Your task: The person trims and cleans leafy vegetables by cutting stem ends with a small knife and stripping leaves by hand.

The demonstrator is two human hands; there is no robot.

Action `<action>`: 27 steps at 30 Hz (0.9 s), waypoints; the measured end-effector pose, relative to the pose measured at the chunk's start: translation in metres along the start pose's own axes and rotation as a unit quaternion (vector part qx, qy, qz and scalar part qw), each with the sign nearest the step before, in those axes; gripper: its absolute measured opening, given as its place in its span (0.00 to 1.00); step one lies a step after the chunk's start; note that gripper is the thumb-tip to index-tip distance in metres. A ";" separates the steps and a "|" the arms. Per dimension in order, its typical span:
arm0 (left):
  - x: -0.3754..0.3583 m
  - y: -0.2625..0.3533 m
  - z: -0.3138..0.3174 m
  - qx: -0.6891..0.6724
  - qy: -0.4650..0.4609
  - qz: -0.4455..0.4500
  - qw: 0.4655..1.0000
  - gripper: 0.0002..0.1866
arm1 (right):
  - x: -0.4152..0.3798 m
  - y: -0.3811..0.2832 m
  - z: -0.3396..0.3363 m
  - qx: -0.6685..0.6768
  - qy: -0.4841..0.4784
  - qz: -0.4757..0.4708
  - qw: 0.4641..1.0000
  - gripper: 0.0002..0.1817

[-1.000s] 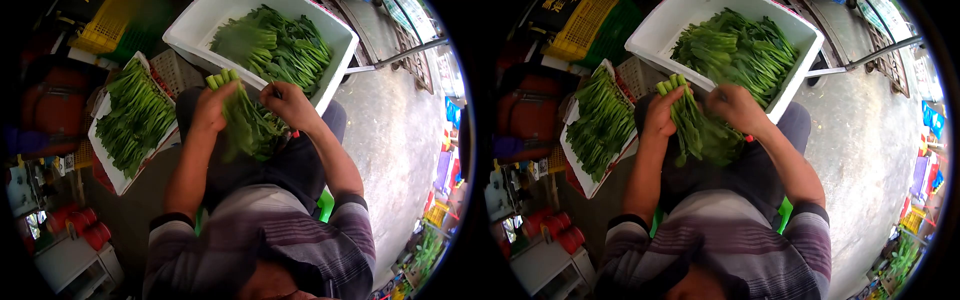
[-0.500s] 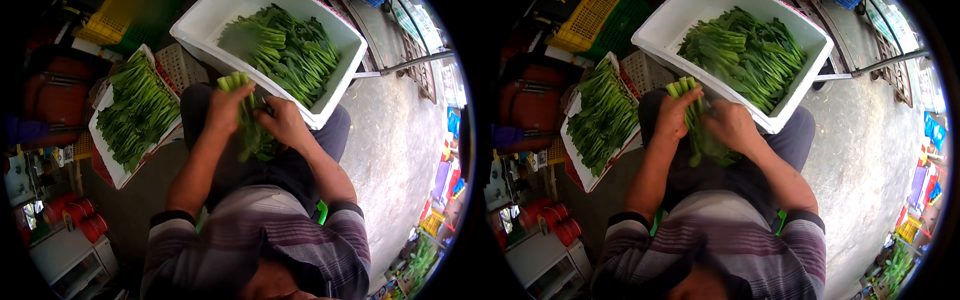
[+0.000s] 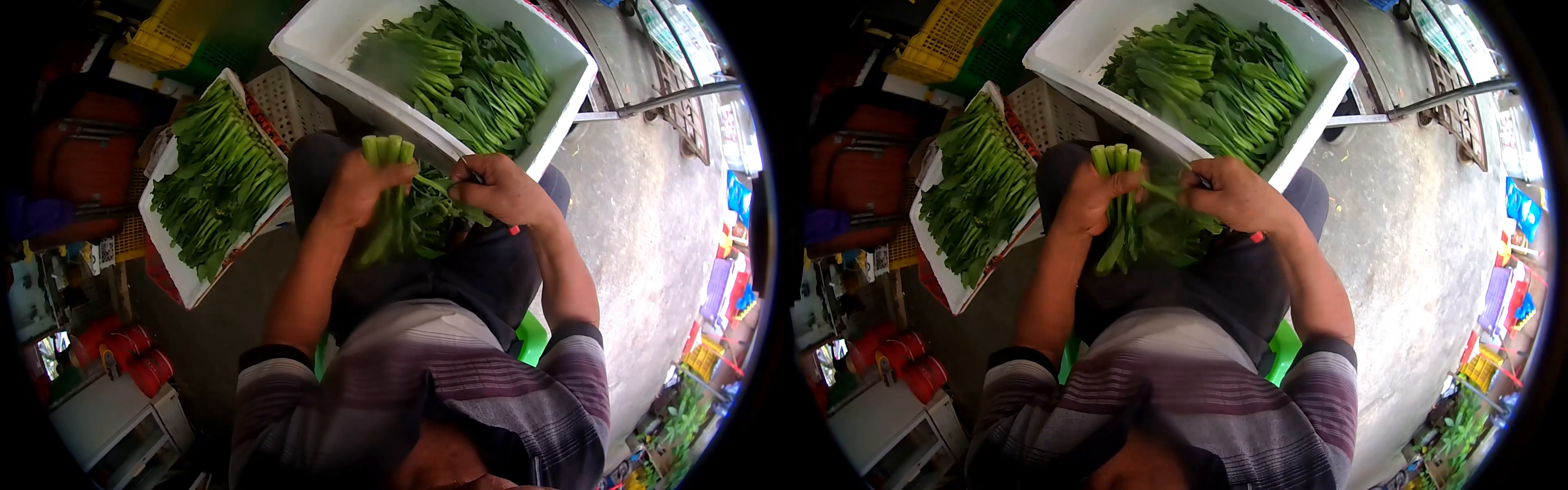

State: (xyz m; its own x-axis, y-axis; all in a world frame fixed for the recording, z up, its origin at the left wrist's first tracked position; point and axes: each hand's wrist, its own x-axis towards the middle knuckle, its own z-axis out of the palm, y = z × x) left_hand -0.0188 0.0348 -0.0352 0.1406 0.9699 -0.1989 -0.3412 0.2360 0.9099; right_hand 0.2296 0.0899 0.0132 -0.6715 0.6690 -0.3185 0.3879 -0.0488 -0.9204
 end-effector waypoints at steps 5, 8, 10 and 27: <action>-0.005 0.001 0.003 -0.037 -0.031 -0.021 0.999 0.17 | -0.006 -0.004 -0.006 0.011 0.001 0.006 1.000 0.07; -0.011 0.005 0.007 -0.045 -0.043 -0.017 0.998 0.15 | -0.010 -0.007 -0.009 -0.026 0.008 -0.004 1.000 0.06; -0.017 0.006 0.009 -0.027 -0.047 -0.018 0.998 0.12 | -0.015 -0.006 -0.011 -0.048 0.002 -0.002 0.999 0.09; -0.028 0.015 -0.003 -0.061 -0.038 0.049 0.996 0.14 | -0.053 0.009 -0.013 -0.216 0.073 0.006 0.974 0.17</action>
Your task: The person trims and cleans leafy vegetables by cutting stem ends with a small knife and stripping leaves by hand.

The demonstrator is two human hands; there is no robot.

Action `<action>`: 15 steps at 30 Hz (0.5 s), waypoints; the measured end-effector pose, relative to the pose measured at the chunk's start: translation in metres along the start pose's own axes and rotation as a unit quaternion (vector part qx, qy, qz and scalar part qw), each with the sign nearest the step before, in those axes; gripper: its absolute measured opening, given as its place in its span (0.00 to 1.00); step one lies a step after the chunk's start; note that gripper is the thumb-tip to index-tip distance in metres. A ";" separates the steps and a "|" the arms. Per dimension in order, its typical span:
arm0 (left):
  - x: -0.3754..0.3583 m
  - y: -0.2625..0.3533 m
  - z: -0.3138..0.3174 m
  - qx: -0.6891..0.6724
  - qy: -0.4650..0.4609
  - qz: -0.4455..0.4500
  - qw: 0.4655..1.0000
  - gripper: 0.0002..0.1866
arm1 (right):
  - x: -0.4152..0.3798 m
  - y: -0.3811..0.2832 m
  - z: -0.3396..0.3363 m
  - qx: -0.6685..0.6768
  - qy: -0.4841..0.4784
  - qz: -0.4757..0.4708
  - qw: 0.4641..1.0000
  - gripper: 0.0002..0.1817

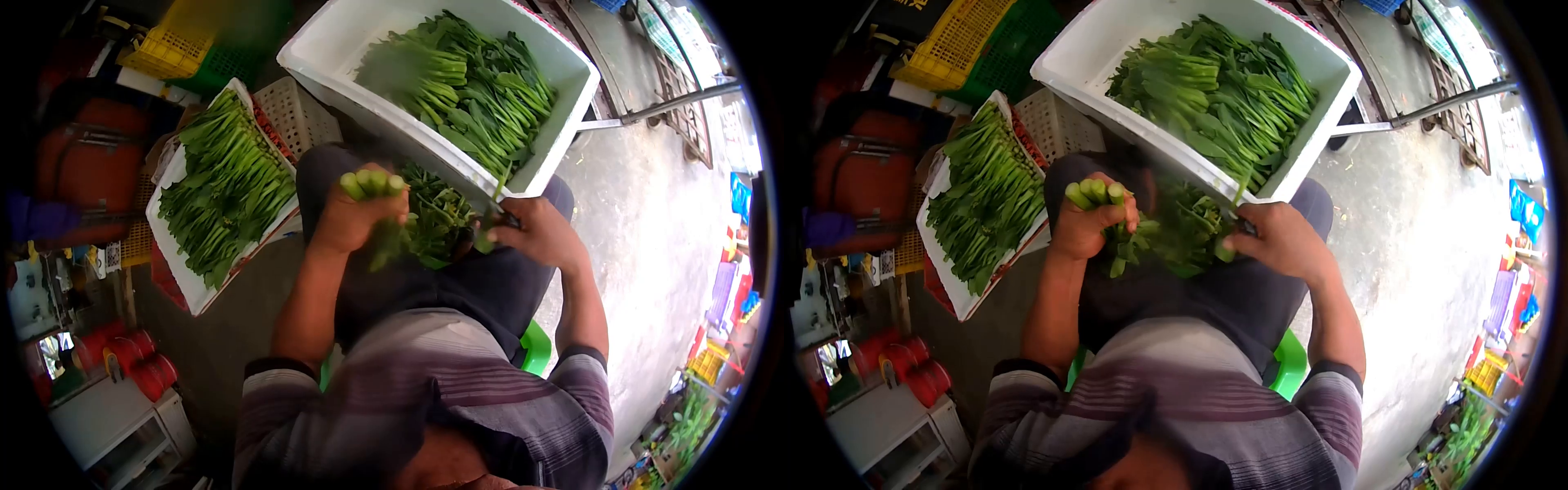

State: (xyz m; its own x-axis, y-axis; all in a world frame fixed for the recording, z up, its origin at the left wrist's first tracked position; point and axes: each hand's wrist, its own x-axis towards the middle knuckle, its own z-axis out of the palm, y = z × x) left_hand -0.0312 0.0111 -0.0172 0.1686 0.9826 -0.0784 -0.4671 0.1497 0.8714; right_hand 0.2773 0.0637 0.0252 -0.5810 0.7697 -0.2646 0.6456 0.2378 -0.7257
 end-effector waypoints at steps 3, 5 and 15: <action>0.001 -0.004 0.008 0.052 -0.014 -0.004 0.999 0.15 | -0.001 -0.016 -0.001 -0.045 0.014 -0.049 0.998 0.27; 0.001 -0.008 0.012 0.099 -0.003 -0.020 0.995 0.14 | -0.001 -0.029 -0.002 0.031 0.044 -0.079 0.995 0.25; -0.005 -0.009 0.020 0.195 -0.012 -0.013 0.981 0.14 | 0.015 -0.067 0.021 0.048 0.046 -0.200 0.978 0.25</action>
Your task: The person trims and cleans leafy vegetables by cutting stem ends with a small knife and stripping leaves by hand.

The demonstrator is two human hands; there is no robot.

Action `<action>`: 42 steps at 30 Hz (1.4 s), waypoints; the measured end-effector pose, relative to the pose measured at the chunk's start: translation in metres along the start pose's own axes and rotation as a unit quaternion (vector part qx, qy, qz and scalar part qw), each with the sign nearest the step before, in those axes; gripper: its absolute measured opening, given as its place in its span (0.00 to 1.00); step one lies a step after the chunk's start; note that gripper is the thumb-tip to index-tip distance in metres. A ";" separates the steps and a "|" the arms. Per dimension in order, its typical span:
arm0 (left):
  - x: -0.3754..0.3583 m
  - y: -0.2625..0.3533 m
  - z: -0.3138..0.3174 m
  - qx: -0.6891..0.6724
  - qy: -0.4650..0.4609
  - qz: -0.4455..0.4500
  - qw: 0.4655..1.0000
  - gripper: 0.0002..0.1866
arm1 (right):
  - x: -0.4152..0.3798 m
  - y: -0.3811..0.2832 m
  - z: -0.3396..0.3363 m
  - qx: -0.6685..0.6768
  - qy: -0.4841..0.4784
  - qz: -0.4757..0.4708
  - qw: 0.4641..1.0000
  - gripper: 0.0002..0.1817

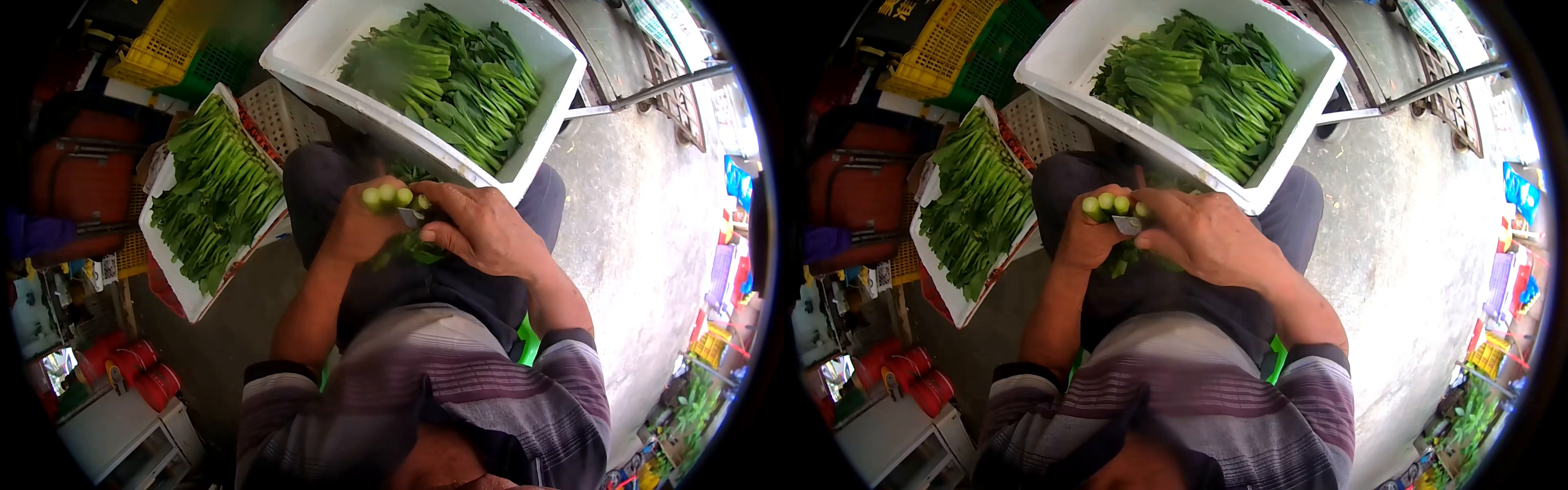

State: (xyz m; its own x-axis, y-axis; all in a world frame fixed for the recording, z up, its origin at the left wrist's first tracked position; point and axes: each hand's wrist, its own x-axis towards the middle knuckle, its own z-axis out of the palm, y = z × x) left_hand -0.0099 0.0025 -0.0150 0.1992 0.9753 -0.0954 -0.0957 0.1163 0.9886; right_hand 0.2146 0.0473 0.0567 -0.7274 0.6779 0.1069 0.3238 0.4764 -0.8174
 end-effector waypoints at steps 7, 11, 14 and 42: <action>0.000 0.002 -0.001 0.010 -0.008 -0.003 1.000 0.16 | -0.001 0.004 0.002 0.014 -0.006 0.008 1.000 0.25; -0.001 -0.001 -0.002 0.000 -0.012 -0.008 1.000 0.16 | 0.000 0.007 -0.003 0.016 -0.037 0.004 0.999 0.27; 0.000 0.003 0.001 -0.012 0.005 -0.001 1.000 0.13 | -0.002 0.004 0.001 0.050 -0.030 0.020 0.998 0.28; 0.001 0.003 0.001 -0.071 -0.013 -0.008 0.997 0.12 | -0.006 0.004 0.003 0.071 -0.019 0.019 0.997 0.29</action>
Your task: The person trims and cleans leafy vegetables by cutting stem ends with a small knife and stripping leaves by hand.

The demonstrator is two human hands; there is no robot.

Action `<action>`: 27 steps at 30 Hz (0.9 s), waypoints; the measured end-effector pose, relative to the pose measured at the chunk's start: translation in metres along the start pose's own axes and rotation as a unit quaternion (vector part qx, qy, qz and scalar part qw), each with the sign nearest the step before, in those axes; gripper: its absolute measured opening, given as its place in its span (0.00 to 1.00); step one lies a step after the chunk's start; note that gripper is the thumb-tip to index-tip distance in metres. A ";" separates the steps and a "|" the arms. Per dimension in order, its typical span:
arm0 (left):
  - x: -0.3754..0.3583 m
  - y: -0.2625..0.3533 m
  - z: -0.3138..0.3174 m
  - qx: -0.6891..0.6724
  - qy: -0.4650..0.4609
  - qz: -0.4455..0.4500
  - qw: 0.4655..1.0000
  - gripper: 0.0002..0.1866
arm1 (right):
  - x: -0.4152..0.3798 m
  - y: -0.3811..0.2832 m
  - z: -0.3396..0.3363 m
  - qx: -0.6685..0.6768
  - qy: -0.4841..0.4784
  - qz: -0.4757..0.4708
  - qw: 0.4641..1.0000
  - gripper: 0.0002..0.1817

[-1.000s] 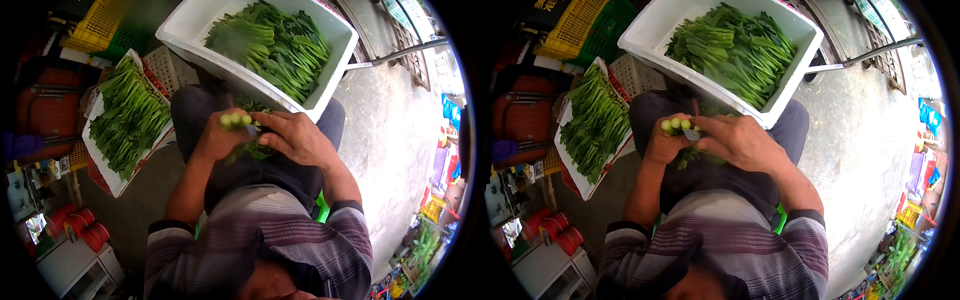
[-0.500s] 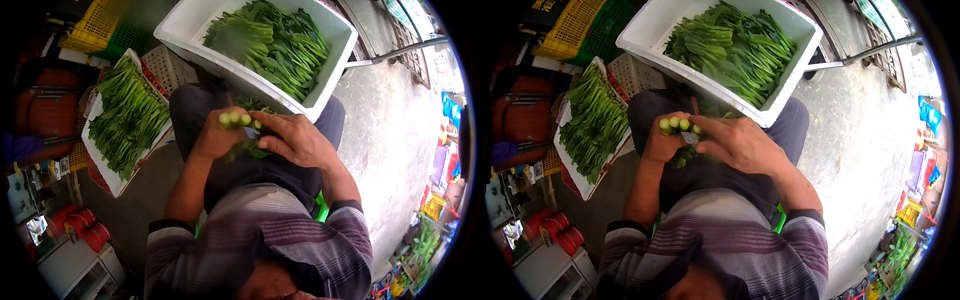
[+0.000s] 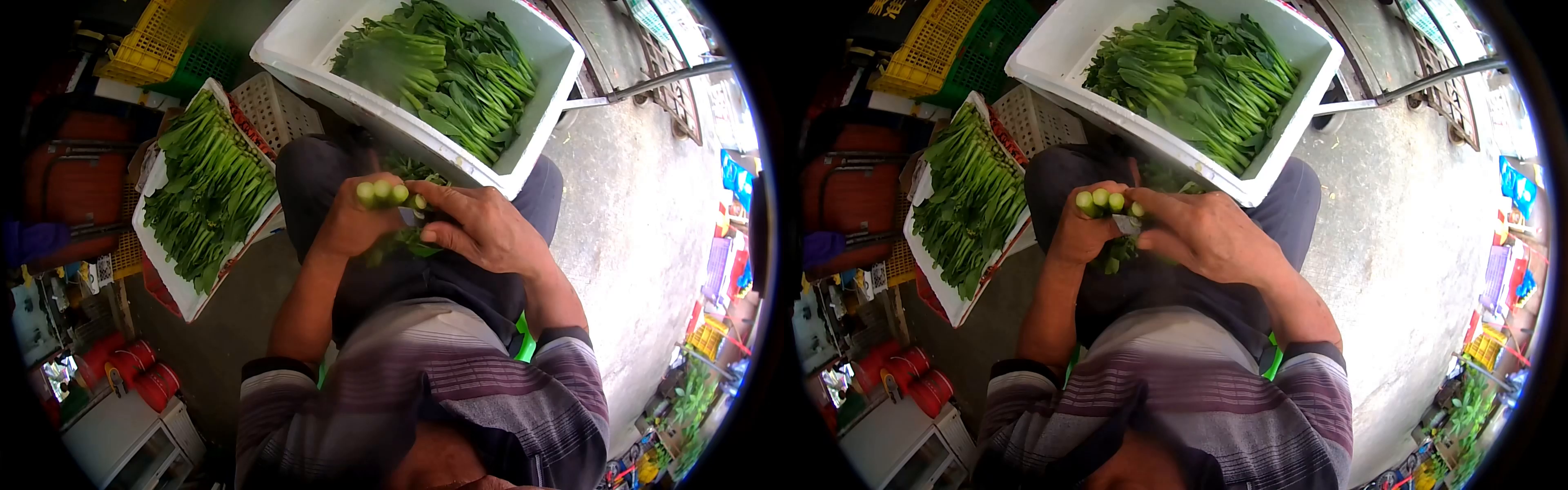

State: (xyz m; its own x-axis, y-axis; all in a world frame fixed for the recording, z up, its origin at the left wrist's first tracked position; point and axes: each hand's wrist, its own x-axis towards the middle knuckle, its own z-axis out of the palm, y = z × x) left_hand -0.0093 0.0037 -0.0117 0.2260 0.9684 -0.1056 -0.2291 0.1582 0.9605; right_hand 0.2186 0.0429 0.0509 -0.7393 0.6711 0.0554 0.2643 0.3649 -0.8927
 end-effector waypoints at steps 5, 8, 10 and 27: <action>-0.001 -0.010 -0.010 0.018 -0.026 0.000 0.999 0.14 | 0.000 -0.001 0.000 -0.003 0.000 0.006 1.000 0.27; -0.001 -0.011 -0.010 0.003 -0.029 -0.004 1.000 0.14 | 0.000 0.001 0.001 0.000 0.004 -0.003 1.000 0.27; -0.001 -0.011 -0.008 -0.008 -0.024 -0.005 1.000 0.13 | -0.001 0.000 0.000 -0.002 0.004 -0.004 1.000 0.27; 0.000 -0.009 -0.004 -0.020 -0.015 -0.006 1.000 0.11 | -0.002 -0.001 0.002 -0.001 0.005 0.001 1.000 0.28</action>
State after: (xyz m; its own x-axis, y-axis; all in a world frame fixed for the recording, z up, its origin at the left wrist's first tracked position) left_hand -0.0113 0.0030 -0.0209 0.2581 0.9600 -0.1091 -0.2640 0.1787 0.9478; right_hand 0.2186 0.0406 0.0508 -0.7334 0.6773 0.0585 0.2661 0.3651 -0.8921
